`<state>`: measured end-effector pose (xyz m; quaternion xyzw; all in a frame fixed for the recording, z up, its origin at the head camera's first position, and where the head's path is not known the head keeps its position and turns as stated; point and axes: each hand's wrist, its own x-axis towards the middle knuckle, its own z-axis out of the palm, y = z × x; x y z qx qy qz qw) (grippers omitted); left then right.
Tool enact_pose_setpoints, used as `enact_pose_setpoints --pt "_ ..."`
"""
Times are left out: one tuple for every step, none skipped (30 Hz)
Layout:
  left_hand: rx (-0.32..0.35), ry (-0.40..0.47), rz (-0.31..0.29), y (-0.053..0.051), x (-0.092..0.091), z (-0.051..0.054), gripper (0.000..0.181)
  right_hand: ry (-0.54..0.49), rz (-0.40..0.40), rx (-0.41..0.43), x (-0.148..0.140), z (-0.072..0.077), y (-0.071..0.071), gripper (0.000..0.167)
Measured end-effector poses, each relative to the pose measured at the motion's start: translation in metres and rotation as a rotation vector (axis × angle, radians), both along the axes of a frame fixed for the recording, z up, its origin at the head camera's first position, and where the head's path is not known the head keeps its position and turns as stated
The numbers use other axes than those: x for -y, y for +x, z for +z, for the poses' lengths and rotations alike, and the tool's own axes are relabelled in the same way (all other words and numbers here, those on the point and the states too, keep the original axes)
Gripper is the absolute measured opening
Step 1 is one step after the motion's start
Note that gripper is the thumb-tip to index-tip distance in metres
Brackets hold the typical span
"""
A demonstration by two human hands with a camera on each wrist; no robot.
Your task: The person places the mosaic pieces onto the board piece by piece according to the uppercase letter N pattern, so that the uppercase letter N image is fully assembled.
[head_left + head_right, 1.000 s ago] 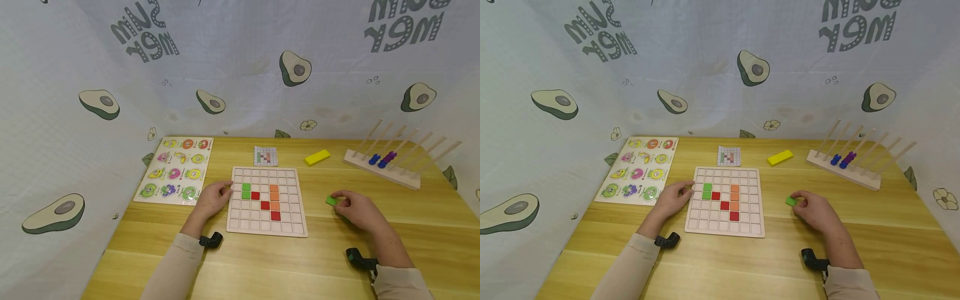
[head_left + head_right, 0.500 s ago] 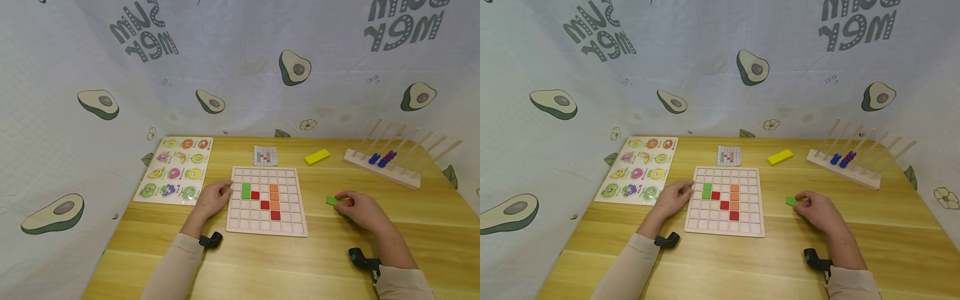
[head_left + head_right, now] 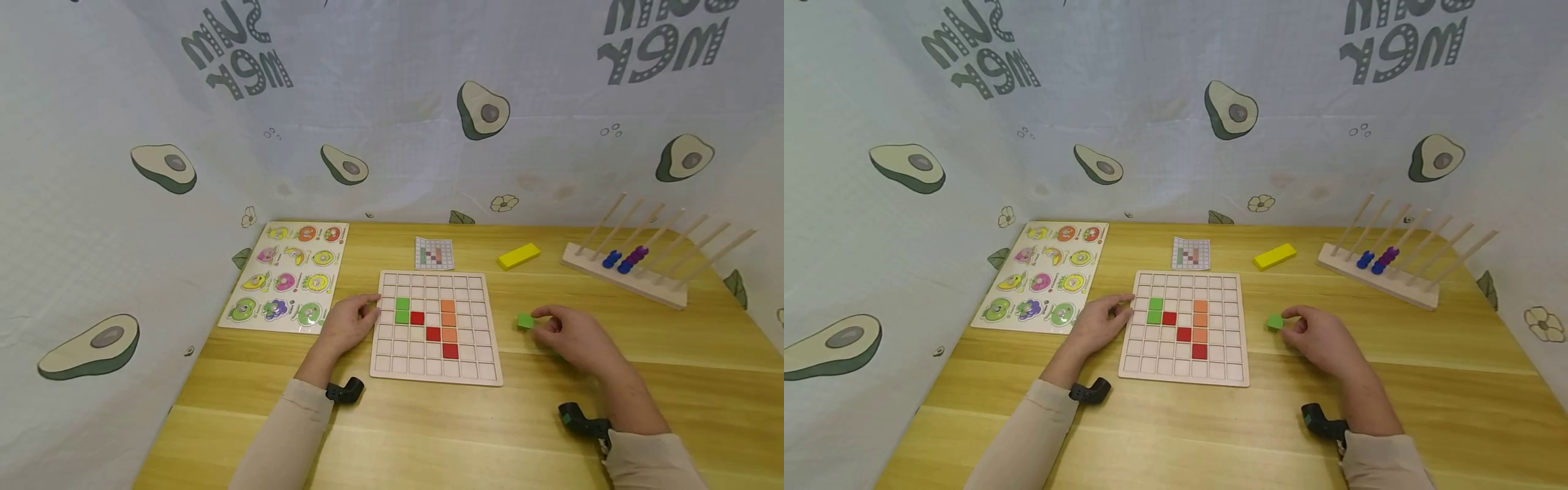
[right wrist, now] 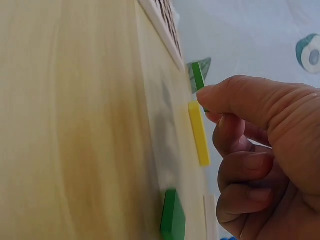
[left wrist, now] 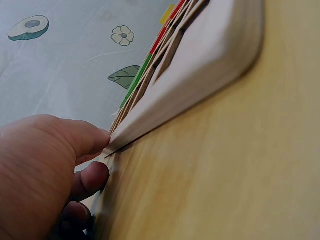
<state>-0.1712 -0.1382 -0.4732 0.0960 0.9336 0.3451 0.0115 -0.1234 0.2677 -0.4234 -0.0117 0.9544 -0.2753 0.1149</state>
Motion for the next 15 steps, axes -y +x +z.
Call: enact_pose_setpoints --pt "0.004 -0.001 0.002 0.0 0.0 0.0 0.034 -0.006 0.004 0.003 0.003 0.002 -0.001 0.042" --pt "0.009 -0.001 0.003 0.0 0.0 0.0 0.034 -0.011 0.009 0.004 0.007 0.003 -0.002 0.042" --pt "0.012 0.0 0.004 0.0 0.0 0.0 0.034 -0.014 0.015 0.003 0.01 0.004 -0.002 0.041" --pt "0.017 0.0 0.006 0.0 0.0 0.001 0.034 -0.019 0.021 0.001 0.013 0.005 -0.003 0.041" --pt "0.02 0.002 0.006 0.0 0.0 0.001 0.034 -0.022 0.028 -0.004 0.017 0.006 -0.004 0.04" --pt "0.02 0.004 0.006 0.0 0.0 0.001 0.034 -0.026 0.035 -0.01 0.021 0.006 -0.004 0.039" --pt "0.02 0.006 0.006 0.0 0.0 0.001 0.034 -0.029 0.04 -0.012 0.024 0.007 -0.005 0.039" --pt "0.019 0.006 0.005 0.0 0.0 0.001 0.034 -0.033 0.046 -0.014 0.028 0.008 -0.006 0.038" --pt "0.017 0.006 0.005 0.0 0.0 0.001 0.034 -0.036 0.051 -0.016 0.032 0.009 -0.006 0.037" --pt "0.017 0.007 0.005 0.0 -0.001 0.002 0.034 -0.038 0.055 -0.017 0.036 0.01 -0.006 0.036" --pt "0.015 0.007 0.004 0.0 -0.001 0.002 0.034 -0.043 0.059 -0.016 0.04 0.011 -0.007 0.035" --pt "0.015 0.006 0.005 0.0 -0.001 0.002 0.034 -0.046 0.065 -0.015 0.045 0.012 -0.007 0.034" --pt "0.012 0.004 0.004 0.0 -0.001 0.002 0.034 -0.049 0.069 -0.012 0.048 0.013 -0.008 0.033" --pt "0.011 0.003 0.004 0.0 -0.001 0.002 0.034 -0.054 0.076 -0.012 0.052 0.014 -0.008 0.033" --pt "0.01 0.002 0.004 0.0 -0.001 0.002 0.034 -0.057 0.082 -0.012 0.056 0.014 -0.009 0.032"
